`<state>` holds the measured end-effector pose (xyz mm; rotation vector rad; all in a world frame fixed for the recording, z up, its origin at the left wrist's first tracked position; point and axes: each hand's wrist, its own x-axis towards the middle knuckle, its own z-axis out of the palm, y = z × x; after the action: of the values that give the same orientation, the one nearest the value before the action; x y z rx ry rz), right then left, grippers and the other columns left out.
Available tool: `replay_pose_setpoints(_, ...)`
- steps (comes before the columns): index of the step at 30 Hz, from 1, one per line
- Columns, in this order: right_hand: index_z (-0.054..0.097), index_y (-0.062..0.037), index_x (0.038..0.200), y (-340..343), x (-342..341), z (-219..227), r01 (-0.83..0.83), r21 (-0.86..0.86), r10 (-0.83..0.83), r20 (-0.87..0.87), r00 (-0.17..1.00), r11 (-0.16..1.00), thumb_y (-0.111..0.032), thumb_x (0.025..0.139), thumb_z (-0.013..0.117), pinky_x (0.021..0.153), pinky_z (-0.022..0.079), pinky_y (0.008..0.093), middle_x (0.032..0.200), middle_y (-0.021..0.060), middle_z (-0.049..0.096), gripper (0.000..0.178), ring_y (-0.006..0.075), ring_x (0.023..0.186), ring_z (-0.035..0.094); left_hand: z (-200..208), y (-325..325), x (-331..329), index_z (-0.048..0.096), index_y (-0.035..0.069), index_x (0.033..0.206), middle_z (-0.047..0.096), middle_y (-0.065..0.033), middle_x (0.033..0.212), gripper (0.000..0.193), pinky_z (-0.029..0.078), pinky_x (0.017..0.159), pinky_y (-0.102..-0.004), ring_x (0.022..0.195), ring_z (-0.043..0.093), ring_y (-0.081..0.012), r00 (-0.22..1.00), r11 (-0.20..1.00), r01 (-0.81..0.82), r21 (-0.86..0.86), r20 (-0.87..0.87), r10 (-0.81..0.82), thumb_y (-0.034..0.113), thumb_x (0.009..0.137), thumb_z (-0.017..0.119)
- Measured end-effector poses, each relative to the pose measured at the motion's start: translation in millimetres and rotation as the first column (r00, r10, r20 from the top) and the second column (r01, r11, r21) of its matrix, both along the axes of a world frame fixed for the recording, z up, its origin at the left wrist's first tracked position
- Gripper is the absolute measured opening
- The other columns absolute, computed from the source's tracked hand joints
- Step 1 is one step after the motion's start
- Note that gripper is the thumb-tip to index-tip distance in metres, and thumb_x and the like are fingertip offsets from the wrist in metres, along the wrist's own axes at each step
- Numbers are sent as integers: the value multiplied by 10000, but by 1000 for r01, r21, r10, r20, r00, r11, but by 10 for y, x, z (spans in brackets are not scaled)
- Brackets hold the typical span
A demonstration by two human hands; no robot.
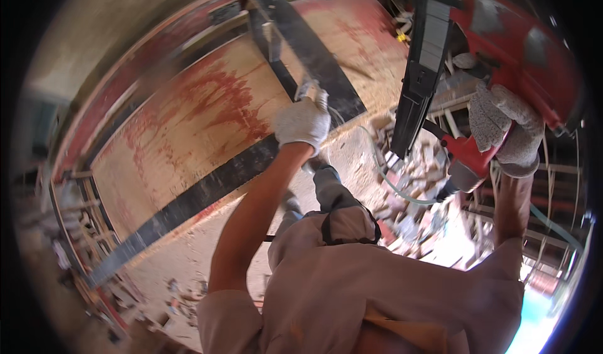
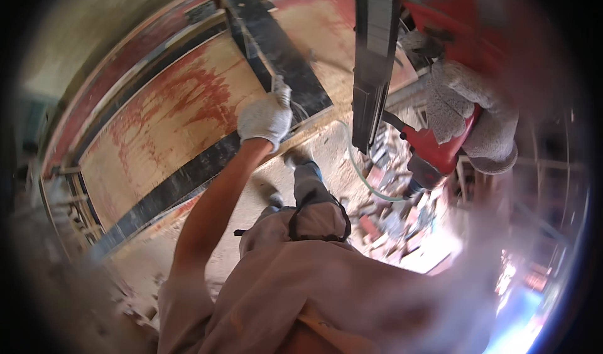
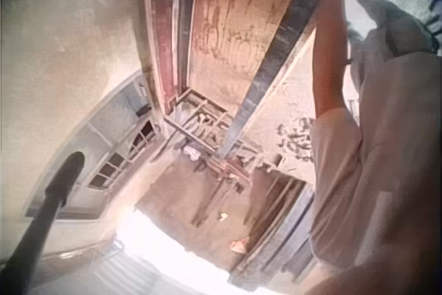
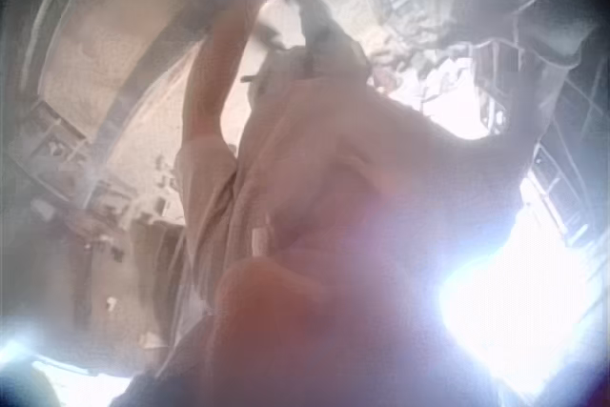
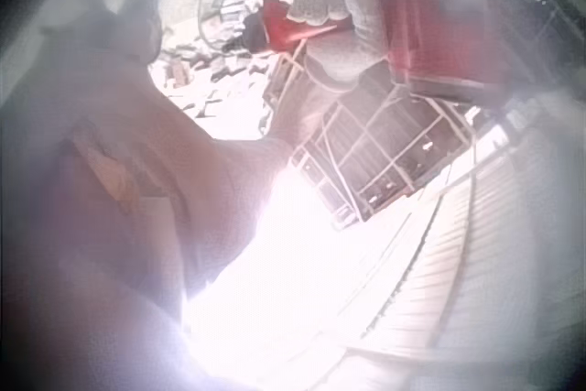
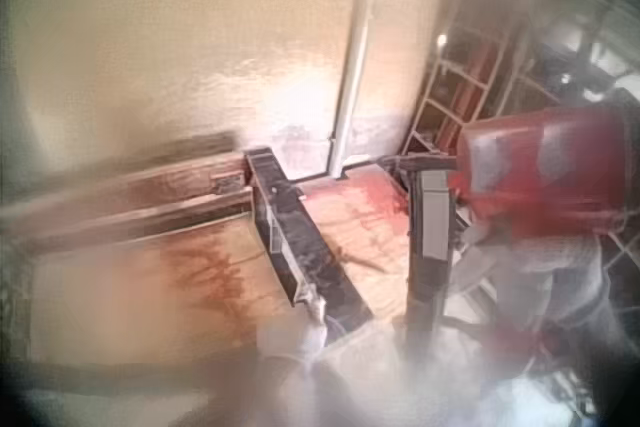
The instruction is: The person uses a pneumatic nail gun to fasten wooden strips to a large wooden board. They repeatedly position the strips and fire the nail gun to secure them, working on a frame-like structure in a cluttered workshop.
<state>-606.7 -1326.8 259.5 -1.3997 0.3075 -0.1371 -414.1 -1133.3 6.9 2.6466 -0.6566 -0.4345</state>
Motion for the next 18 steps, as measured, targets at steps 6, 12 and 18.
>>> replay_pose_setpoints(6, 462, -58, 715, 56, 1413, 176, -623, -77, 591, -245, 768, 778, -160, 978, 482, 526, 416, 332, 608, 44, 448, 282, 183, 531, 486, -64, 29, -51, 655, 204, 1229, 719, -171, 1021, 429, 546, 762, -529, 871, 699, -383, 980, 959, -69, -275, 160, 116, 425, 1036, 342)
replay_pose_setpoints(12, 590, -36, 661, 658, 2288, 84, -899, -232, 708, -556, 436, 371, -142, 914, 637, 522, 457, 301, 533, 61, 537, 278, 154, 477, 535, 166, 211, -379, 642, 85, 911, 602, -60, 773, 97, 465, 735, -382, 754, 582, -263, 671, 813, -67, -579, 577, 466, 168, 872, 610)
replay_pose_setpoints(18, 605, -76, 638, 950, 2479, -33, -981, -192, 680, -725, 113, -41, -176, 894, 669, 537, 438, 281, 490, 44, 546, 282, 136, 438, 502, -491, -58, -1328, 550, -38, 1221, 617, -114, 1067, 619, 466, 886, -394, 970, 592, -255, 358, -814, -360, -456, -873, 331, 534, 992, 482)
